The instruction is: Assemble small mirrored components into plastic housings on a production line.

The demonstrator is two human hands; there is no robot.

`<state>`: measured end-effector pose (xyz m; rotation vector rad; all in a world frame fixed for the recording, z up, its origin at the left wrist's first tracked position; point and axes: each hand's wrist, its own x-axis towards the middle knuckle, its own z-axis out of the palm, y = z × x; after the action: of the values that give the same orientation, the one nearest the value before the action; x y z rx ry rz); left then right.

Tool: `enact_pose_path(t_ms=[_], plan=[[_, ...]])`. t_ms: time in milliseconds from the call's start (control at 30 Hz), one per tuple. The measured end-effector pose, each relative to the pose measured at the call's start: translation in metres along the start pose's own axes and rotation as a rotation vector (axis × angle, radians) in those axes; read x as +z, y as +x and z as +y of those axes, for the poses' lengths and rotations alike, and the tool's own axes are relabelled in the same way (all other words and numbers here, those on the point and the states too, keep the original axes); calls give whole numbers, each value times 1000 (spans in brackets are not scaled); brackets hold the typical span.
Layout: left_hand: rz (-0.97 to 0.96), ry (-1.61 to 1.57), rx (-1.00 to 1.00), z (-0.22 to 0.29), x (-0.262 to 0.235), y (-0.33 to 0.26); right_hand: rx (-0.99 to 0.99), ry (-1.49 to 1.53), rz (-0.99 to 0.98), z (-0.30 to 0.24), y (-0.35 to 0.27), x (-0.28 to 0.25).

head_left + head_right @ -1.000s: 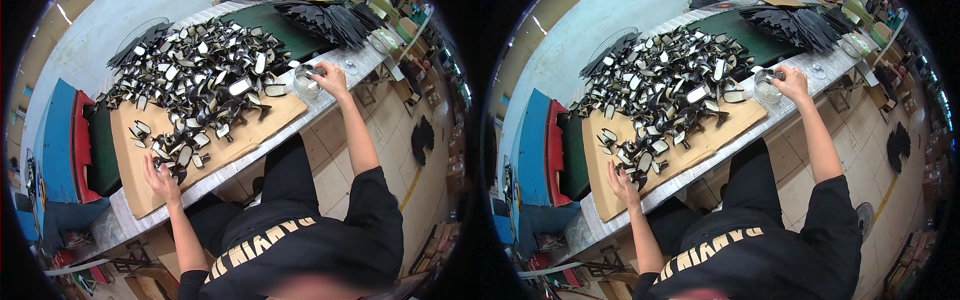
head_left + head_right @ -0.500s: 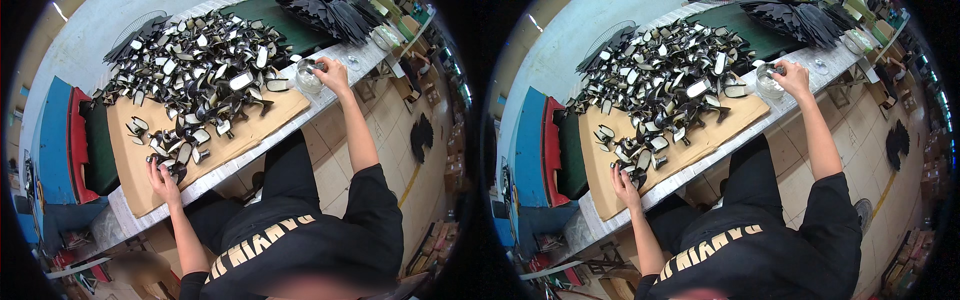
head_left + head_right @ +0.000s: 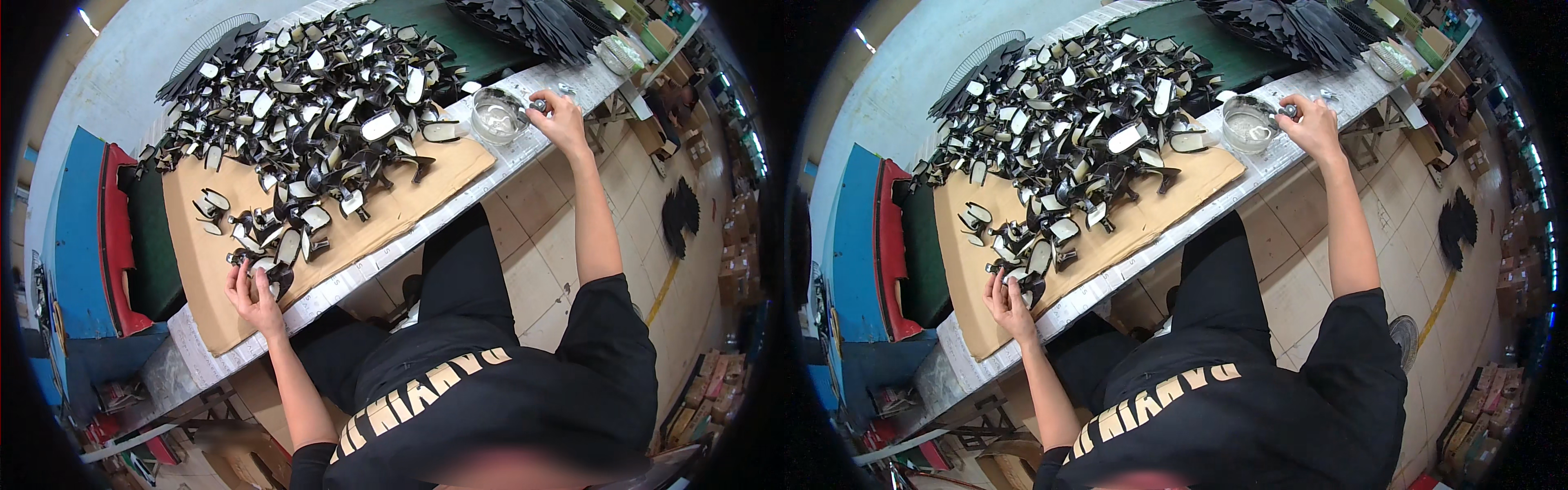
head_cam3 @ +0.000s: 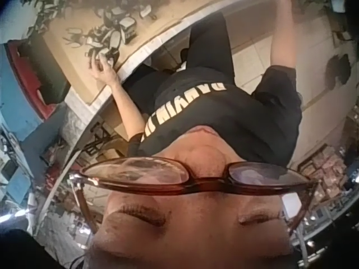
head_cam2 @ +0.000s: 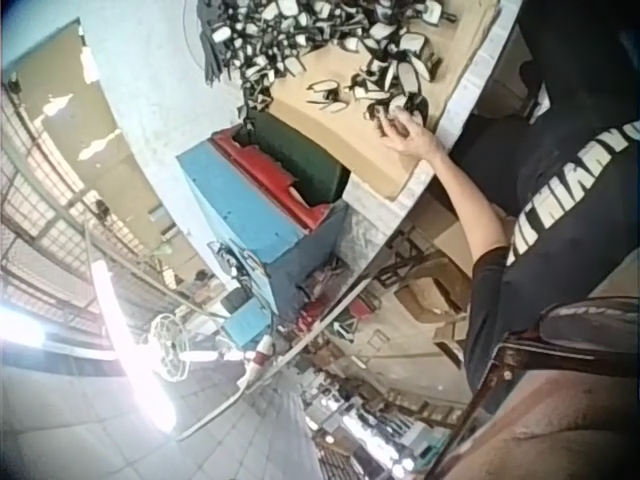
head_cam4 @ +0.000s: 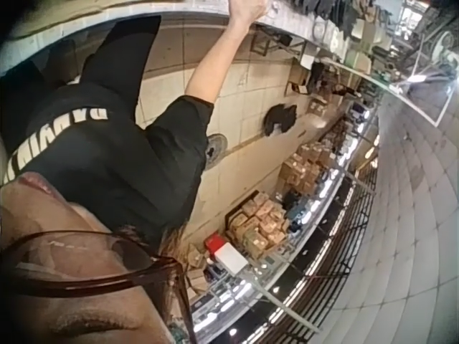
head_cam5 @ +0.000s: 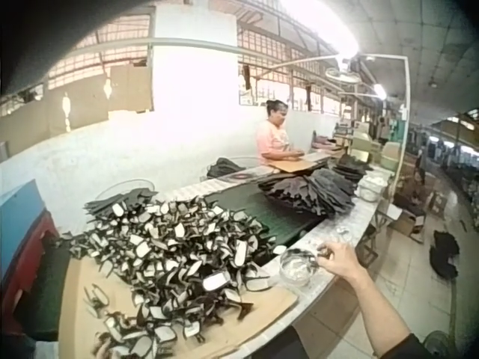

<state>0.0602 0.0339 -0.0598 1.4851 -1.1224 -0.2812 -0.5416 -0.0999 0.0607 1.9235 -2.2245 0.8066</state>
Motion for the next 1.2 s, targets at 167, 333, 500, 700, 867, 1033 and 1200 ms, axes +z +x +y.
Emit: enact_pose_path(t_ms=[167, 333, 500, 700, 867, 1033, 1200], plan=[[-182, 89, 54, 6, -7, -2, -32, 64, -18, 2, -11, -2], [-238, 141, 185, 4, -16, -7, -91, 35, -18, 2, -21, -11], [-274, 251, 211, 16, -30, -14, -113, -47, 41, 12, -26, -19], [-245, 185, 252, 22, -15, -11, 41, 761, -17, 18, -54, -16], [-159, -41, -35, 23, -18, -18, 26, 1164, -260, -93, -101, 4], [-107, 50, 45, 23, -22, -19, 28, 1365, -480, -163, -135, 42], [-5, -14, 25, 31, -16, -21, 89, 1485, -641, -201, -161, 55]])
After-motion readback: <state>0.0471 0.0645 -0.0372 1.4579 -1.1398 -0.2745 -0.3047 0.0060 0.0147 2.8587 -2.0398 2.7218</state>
